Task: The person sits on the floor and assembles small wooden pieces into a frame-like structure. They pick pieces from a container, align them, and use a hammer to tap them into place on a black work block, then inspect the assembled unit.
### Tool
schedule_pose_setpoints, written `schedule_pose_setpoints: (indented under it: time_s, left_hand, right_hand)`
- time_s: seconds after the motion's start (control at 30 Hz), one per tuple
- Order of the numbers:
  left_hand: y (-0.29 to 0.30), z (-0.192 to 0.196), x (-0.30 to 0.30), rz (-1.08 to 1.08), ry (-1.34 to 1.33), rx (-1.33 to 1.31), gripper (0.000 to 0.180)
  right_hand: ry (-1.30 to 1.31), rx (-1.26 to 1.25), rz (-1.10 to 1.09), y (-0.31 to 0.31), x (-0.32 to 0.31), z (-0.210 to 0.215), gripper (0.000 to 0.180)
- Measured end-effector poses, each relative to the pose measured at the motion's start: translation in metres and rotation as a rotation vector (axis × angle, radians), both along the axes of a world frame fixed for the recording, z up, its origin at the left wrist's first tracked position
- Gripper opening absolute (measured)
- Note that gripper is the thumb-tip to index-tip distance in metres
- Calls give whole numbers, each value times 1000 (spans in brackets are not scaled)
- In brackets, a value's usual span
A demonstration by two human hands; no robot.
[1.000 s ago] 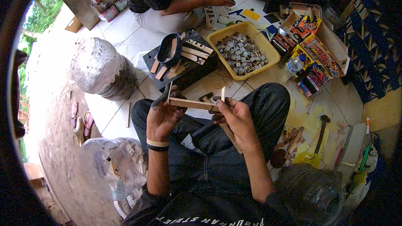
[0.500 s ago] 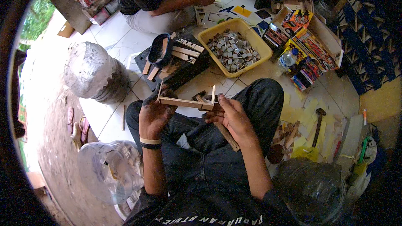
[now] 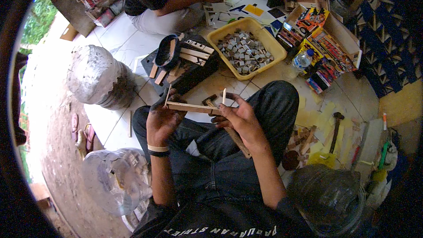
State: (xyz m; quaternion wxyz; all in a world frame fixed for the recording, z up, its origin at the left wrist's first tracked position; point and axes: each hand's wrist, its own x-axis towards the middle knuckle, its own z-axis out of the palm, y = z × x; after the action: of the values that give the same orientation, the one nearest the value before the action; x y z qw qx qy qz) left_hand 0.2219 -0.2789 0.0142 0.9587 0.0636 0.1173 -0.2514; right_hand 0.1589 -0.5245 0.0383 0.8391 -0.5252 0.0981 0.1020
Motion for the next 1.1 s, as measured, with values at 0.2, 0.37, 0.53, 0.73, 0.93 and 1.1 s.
schedule_pose_setpoints:
  time_s: [0.2, 0.37, 0.53, 0.73, 0.93, 1.1]
  left_hand:
    - [-6, -3, -1, -10, -29, 141, 26]
    - [-7, -6, -2, 28, -50, 247, 28]
    - [-9, -1, -5, 54, -45, 279, 28]
    - [-11, 3, -6, 87, -28, 342, 30]
    - [-10, 1, -4, 75, -26, 282, 28]
    - [-12, 2, -5, 84, -10, 342, 29]
  right_hand:
    - [-2, -65, -92, 4, 1, 0, 46]
    - [-17, -75, -126, 3, 1, -1, 45]
    - [3, -108, -109, 1, 1, 2, 47]
    - [32, -118, -134, 4, -1, 0, 43]
    - [26, -127, -109, 0, 1, -5, 45]
    - [35, -93, -108, -1, 1, -5, 48]
